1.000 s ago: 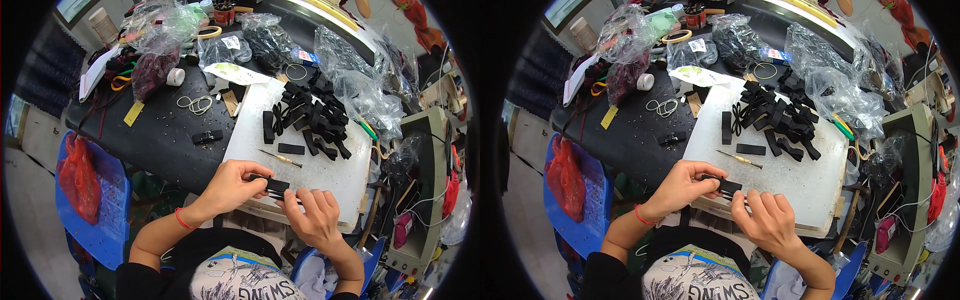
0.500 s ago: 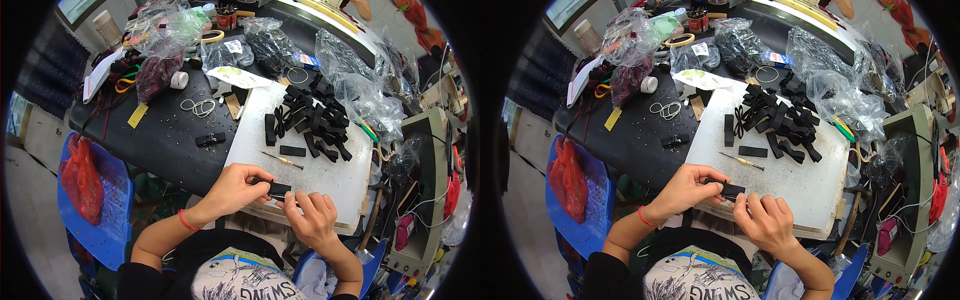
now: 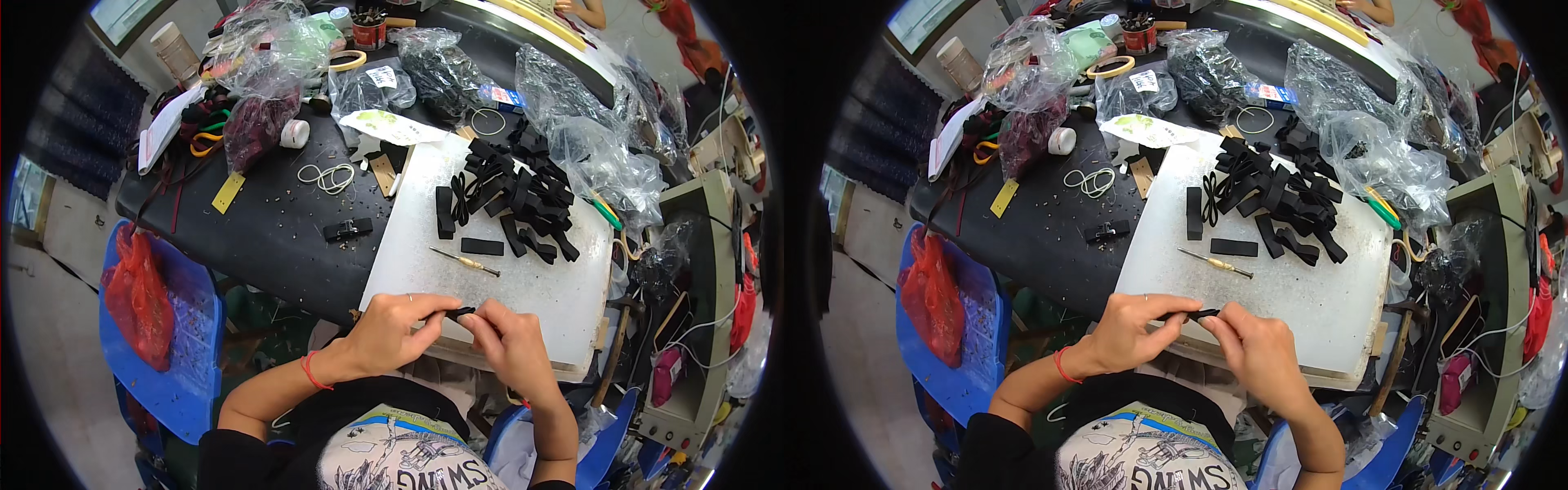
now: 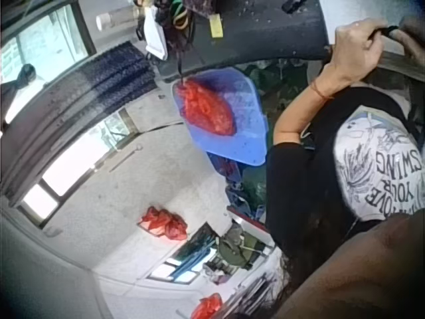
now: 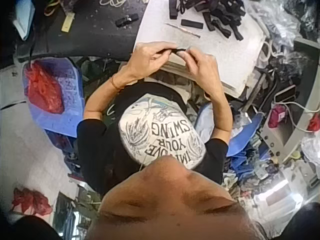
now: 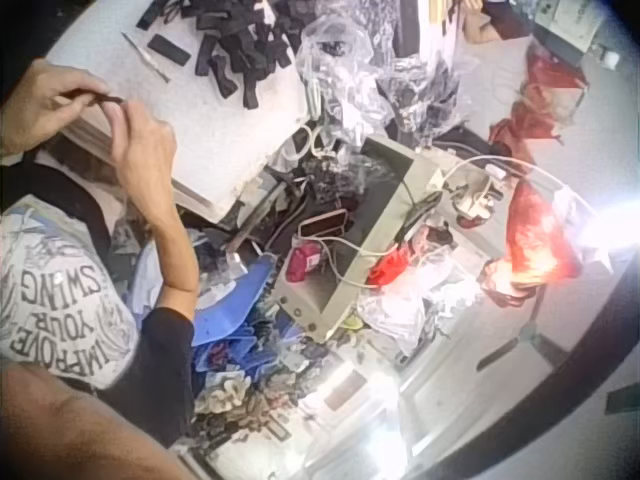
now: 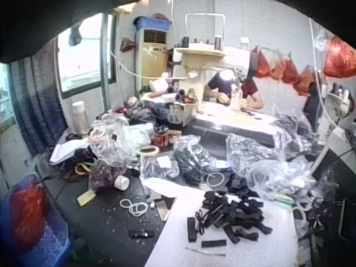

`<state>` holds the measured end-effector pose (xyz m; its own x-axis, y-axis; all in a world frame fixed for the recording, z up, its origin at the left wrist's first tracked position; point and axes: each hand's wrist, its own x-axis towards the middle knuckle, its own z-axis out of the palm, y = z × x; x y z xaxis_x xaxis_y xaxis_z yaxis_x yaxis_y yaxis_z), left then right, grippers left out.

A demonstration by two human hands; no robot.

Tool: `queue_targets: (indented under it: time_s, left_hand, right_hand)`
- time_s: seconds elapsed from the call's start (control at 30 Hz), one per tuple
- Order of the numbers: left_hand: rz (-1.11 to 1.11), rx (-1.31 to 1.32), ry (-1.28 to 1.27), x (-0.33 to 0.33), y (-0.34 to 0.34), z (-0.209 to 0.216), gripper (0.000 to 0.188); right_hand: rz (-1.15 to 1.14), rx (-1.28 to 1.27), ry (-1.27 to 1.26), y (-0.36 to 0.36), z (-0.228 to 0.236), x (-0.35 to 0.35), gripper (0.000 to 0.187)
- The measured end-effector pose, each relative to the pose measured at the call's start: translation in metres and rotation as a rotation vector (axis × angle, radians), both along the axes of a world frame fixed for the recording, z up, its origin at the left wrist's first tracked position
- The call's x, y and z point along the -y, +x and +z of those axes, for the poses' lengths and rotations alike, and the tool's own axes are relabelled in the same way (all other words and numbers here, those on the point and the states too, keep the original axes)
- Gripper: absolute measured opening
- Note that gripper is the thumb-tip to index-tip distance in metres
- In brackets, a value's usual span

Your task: The person cuts small black fabric strips into shorter pieces using scissors. They pick up a strip, fold it, cut it, and place the cut pieces on the table. The process is repeated for multiple strips.

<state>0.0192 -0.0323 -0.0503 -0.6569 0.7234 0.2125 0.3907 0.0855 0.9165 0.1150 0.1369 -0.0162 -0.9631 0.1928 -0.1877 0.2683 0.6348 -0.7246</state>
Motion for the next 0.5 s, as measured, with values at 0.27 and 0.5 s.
queue_targets:
  time_s: [0.27, 0.5]
  left_hand:
    - [0.021, 0.169, 0.023, -0.008, -0.009, 0.009, 0.025]
    - [-0.014, 0.964, 0.392, -0.027, -0.006, 0.013, 0.024]
  right_hand:
    - [-0.169, -0.149, -0.099, 0.010, 0.022, 0.001, 0.018]
    - [-0.388, -0.411, -0.379, 0.008, -0.024, 0.045, 0.019]
